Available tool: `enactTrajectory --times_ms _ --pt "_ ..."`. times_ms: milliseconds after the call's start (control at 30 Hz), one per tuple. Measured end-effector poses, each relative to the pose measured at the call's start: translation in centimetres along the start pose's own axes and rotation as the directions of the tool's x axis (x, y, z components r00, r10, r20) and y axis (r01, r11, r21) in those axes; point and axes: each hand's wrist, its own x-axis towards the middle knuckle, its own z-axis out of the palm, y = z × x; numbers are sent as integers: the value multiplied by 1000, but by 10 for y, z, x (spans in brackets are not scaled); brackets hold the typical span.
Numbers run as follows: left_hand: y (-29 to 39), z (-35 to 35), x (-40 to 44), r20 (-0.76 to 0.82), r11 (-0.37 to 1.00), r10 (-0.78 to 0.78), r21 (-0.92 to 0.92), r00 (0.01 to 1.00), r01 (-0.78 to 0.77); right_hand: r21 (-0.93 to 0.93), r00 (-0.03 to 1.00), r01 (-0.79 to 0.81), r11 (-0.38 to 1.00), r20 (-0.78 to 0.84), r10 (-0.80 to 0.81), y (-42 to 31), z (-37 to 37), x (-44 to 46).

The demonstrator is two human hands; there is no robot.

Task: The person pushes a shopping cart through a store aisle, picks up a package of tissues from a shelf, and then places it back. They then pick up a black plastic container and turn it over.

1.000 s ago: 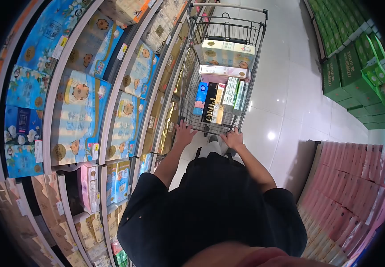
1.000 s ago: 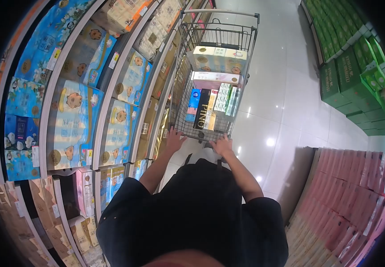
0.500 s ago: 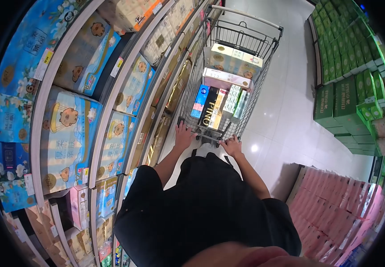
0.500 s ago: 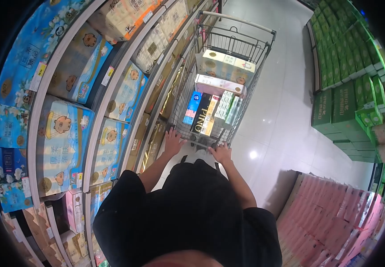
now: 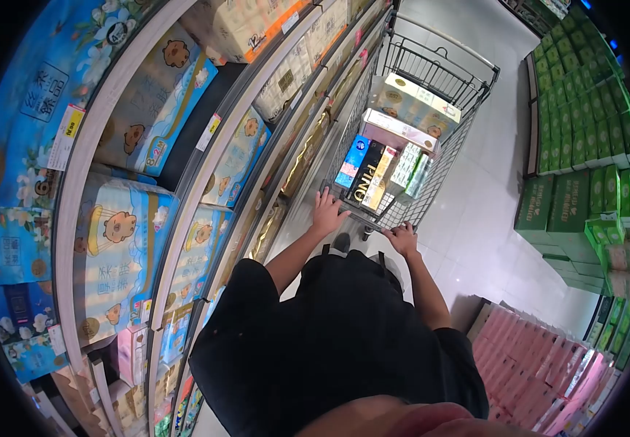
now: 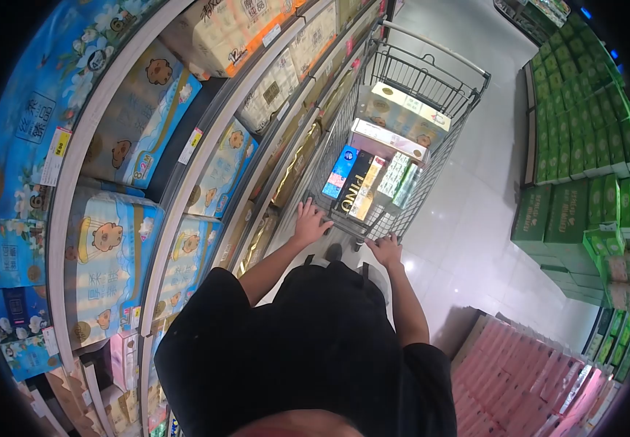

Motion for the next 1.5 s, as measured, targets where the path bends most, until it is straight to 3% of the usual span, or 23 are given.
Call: enactTrajectory --times_ms 100,333,467,733,833,967,1000,1200,1500 --pt "-13 3 29 29 1000 -28 -4 999 28 -26 998 -36 999 55 37 -8 -12 33" --pt "-23 8 80 76 998 -56 26 996 54 55 998 16 998 -59 -13 -5 -36 74" --pt "-26 12 107 111 998 -67 25 992 65 10 995 34 999 -99 -33 -4 -49 94" --pt "-31 10 174 255 991 -131 49 958 123 -22 996 26 999 -85 -28 5 -76 149" --pt "-33 15 200 262 988 -151 53 953 142 -34 999 28 999 -31 -30 6 -99 165" --pt "-31 17 232 291 987 -161 73 943 146 -27 989 108 994 -94 -110 24 -111 189" --pt "-30 17 240 294 987 -163 63 942 151 -18 994 111 994 -17 -112 28 -121 195" --pt "-18 25 280 303 980 -198 67 932 186 -42 993 104 994 52 -102 42 -158 224" --pt "4 45 329 287 962 -273 54 918 269 -53 991 132 990 17 -132 76 -191 269"
